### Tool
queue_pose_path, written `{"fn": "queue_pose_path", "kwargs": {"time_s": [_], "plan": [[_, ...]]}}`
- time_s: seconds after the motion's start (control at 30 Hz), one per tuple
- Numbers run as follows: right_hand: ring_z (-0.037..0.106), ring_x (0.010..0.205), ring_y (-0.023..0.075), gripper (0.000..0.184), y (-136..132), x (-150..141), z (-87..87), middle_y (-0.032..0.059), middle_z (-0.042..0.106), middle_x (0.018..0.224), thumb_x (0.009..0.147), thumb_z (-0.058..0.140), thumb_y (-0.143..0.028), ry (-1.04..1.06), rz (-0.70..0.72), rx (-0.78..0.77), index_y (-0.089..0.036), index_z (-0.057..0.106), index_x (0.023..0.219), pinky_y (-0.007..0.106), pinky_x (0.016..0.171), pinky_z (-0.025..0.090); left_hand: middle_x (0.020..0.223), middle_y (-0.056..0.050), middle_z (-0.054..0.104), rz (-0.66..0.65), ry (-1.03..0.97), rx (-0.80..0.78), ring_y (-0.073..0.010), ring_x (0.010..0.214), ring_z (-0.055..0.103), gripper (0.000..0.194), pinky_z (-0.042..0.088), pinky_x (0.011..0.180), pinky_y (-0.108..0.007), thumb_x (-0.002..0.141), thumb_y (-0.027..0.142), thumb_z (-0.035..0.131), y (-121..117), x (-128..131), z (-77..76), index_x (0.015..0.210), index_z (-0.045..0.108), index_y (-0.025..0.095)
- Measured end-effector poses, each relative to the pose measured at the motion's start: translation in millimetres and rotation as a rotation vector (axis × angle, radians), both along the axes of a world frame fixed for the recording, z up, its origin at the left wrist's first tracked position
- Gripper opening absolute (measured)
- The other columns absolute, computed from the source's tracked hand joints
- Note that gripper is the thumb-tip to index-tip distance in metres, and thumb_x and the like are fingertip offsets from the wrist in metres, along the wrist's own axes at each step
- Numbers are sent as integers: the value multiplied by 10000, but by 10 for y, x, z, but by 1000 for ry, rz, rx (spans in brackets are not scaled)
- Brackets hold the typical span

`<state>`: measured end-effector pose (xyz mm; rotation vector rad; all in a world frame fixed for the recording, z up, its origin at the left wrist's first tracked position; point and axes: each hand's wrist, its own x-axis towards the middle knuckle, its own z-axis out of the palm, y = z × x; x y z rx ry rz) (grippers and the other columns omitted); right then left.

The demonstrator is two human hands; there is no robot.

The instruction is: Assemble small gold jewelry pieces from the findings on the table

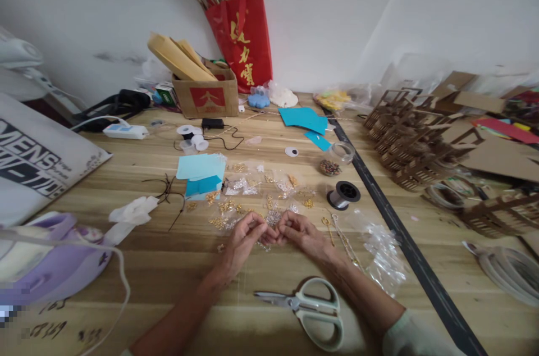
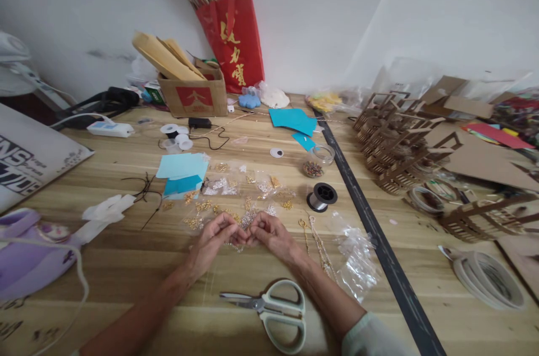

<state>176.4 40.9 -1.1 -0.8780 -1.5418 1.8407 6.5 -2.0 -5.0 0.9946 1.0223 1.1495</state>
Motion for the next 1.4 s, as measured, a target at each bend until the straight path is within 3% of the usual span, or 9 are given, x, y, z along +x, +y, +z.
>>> {"fn": "queue_pose_path", "kwargs": {"time_s": [0.13,0.23,0.3,0.47,0.63,0.77,0.97,1.13,1.4], "plan": [[509,550,101,280,10,43,13,-13,543,635,816,546,-433,-132,66,95,-156,525,782,207,516,387,612,-4,639,35,71,27,-133,575,589,195,464,582,-248,750,334,612,5,25,-11,721,543,154],[448,525,89,156,4,105,127,-31,506,599,845,516,-292,-374,123,365,-157,548,772,192,488,321,571,5,615,65,103,6,-127,543,572,180,455,546,-237,728,314,625,9,28,-34,704,553,150],[482,584,106,75,-33,128,257,-17,545,649,822,529,-182,-555,199,556,-163,562,758,206,534,328,566,6,609,79,124,12,-127,540,567,159,450,538,-234,726,296,620,2,29,-42,707,560,150],[558,661,144,133,-229,94,543,35,603,829,875,449,-142,-869,254,926,-189,566,915,235,577,349,569,0,604,69,246,83,-133,554,554,85,428,550,-229,731,239,595,-39,62,-40,693,591,163],[565,734,158,275,-338,65,534,81,545,1014,834,439,-42,-953,261,1157,-190,515,1053,239,546,364,600,-3,613,31,377,149,-148,585,550,53,409,565,-233,682,167,595,-63,108,-25,636,620,176],[561,831,172,296,-313,63,458,90,494,1140,834,444,-48,-914,249,1167,-202,487,1083,243,589,393,554,3,584,-73,257,95,-142,554,537,112,404,550,-234,700,192,588,-50,98,-8,591,589,165],[555,764,173,202,-270,61,433,42,586,867,819,467,-48,-888,256,1104,-191,477,961,247,614,358,594,-15,594,-154,216,85,-148,593,532,167,402,580,-241,736,272,595,-27,46,58,636,622,141],[534,599,135,85,-263,65,420,12,595,732,864,427,-107,-907,163,1079,-190,430,882,239,554,282,651,-23,614,-118,268,86,-159,641,547,78,415,612,-245,674,216,637,-32,67,61,651,624,143],[510,505,138,52,-261,33,386,-15,571,620,907,375,-174,-924,173,1068,-198,421,899,238,519,251,615,-10,579,5,403,129,-147,613,531,48,416,595,-236,665,158,590,-58,97,-34,618,584,153]]}}
